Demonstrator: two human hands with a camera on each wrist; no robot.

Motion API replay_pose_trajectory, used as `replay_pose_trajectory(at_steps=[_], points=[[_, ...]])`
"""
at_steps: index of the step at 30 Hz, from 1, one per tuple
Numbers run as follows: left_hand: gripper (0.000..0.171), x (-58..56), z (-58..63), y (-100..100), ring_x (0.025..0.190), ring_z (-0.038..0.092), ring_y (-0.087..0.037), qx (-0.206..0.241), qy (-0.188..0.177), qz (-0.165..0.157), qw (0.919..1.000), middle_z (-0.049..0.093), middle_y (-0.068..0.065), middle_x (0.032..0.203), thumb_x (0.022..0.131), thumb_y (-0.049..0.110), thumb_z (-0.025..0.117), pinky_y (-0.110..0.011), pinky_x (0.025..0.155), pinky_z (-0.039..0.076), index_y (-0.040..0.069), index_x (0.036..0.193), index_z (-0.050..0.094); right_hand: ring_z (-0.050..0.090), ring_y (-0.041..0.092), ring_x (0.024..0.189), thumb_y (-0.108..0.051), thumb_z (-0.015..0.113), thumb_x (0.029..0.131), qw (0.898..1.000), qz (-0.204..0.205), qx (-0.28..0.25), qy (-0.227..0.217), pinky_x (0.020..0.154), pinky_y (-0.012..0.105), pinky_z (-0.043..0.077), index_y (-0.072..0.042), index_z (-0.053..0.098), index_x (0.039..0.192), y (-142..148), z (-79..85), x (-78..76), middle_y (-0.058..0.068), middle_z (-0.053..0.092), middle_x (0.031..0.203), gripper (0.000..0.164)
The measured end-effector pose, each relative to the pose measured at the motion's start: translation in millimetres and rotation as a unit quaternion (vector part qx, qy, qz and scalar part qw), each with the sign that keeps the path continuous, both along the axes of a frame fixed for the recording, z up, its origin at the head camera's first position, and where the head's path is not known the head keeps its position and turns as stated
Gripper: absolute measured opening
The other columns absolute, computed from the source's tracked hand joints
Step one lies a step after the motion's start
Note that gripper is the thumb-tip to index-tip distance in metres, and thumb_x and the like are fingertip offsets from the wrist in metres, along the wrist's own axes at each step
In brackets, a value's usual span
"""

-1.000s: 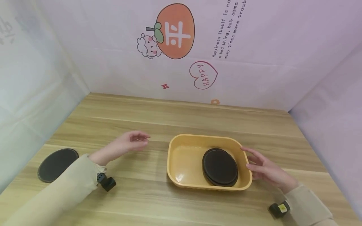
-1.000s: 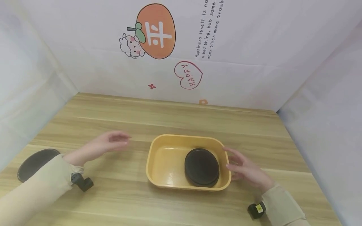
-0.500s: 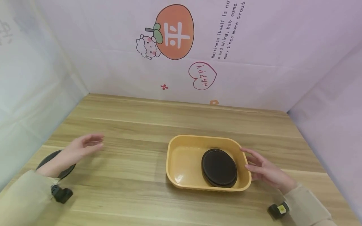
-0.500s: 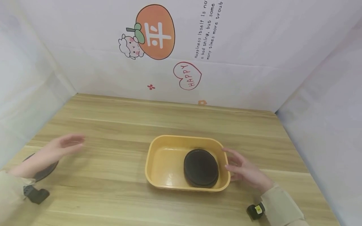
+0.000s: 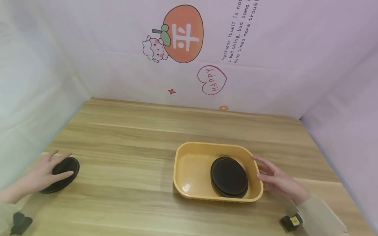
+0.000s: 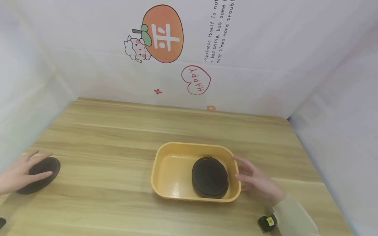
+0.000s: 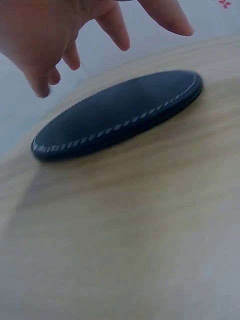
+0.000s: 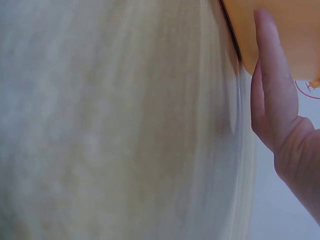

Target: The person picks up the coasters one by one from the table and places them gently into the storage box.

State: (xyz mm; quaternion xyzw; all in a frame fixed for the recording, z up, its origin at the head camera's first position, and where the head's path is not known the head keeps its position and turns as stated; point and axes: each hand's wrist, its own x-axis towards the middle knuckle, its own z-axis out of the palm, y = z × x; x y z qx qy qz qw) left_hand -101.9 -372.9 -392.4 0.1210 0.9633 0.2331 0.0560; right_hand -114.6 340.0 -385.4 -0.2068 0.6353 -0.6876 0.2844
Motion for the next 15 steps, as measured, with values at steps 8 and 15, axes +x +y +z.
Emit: replay_pose_trajectory(at_steps=[8, 15], points=[[0.086, 6.6, -16.9, -13, 0.112, 0.015, -0.076, -0.07, -0.033, 0.002, 0.997, 0.002, -0.051, 0.136, 0.091, 0.031, 0.062, -0.085, 0.075, 0.022, -0.003, 0.147, 0.007, 0.059, 0.016, 0.112, 0.002, 0.038, 0.099, 1.0, -0.006, 0.004, -0.005, 0.081, 0.044, 0.055, -0.035, 0.032, 0.144, 1, -3.7, 2.7, -0.01, 0.049, 0.13, 0.058], [0.086, 9.1, -18.1, -10, 0.108, 0.021, -0.075, -0.081, -0.018, 0.006, 0.9966, 0.013, -0.05, 0.134, 0.09, 0.033, 0.063, -0.083, 0.076, 0.024, -0.003, 0.147, 0.009, 0.06, 0.016, 0.111, 0.002, 0.039, 0.099, 1.0, -0.011, 0.018, -0.007, 0.082, 0.044, 0.055, -0.034, 0.031, 0.144, 3, 0.0, 0.0, -0.009, 0.049, 0.13, 0.058]])
